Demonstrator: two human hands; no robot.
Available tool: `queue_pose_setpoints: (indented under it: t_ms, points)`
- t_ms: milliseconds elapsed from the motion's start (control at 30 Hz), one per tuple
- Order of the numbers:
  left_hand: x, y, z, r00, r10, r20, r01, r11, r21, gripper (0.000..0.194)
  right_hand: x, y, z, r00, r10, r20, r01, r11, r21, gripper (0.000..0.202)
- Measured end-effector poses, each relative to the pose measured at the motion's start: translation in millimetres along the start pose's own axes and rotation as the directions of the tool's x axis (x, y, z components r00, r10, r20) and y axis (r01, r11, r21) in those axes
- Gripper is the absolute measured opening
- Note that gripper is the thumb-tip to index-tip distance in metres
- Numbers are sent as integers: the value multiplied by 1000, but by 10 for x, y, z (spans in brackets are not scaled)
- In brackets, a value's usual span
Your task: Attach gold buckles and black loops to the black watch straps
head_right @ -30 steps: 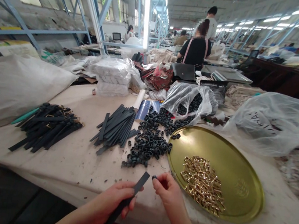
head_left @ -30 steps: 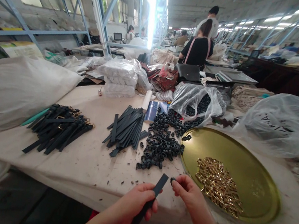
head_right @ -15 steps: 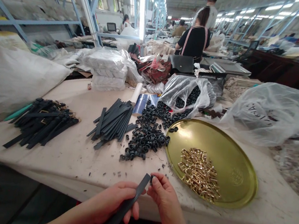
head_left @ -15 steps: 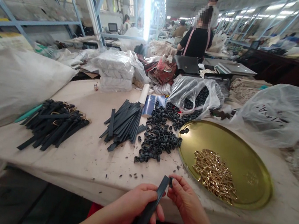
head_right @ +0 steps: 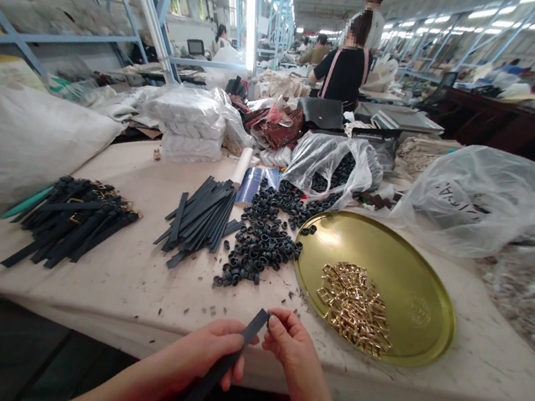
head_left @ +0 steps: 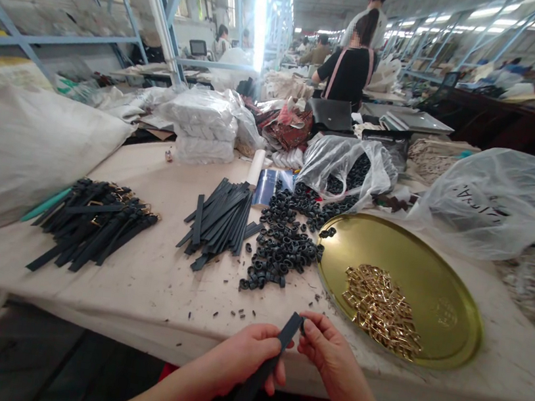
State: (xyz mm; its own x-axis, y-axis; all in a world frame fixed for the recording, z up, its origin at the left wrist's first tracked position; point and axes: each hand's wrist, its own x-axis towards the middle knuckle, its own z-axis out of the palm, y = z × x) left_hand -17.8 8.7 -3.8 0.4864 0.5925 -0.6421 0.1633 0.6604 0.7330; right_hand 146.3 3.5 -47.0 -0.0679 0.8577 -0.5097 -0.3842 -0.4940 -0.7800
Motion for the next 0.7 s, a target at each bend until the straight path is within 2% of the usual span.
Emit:
queue_pose_setpoints:
  t_ms: [100,200,433,567,700]
  points:
    - [48,-38,-35,988,132,-81,-113,973,203,28,-25,18,0,1000,-11,10,11,1000,1,29]
    - [69,-77,-50,977,190,-93,-147,925,350,30,-83,15,25,1000,-1,11,0,998,59,27]
    - [43,-132,-38,969,206,-133,-141,913,384,28,-134,37,57,1000,4,21,-6,992,126,28]
    - [-31,-81,-38,959,256,-119,-156,832,533,26,-131,61,38,1000,7,-11,-5,988,158,31]
    - [-82,-12,-45,942,302,-147,-153,776,612,27,-153,81,33,999,-39,30,35,993,114,29]
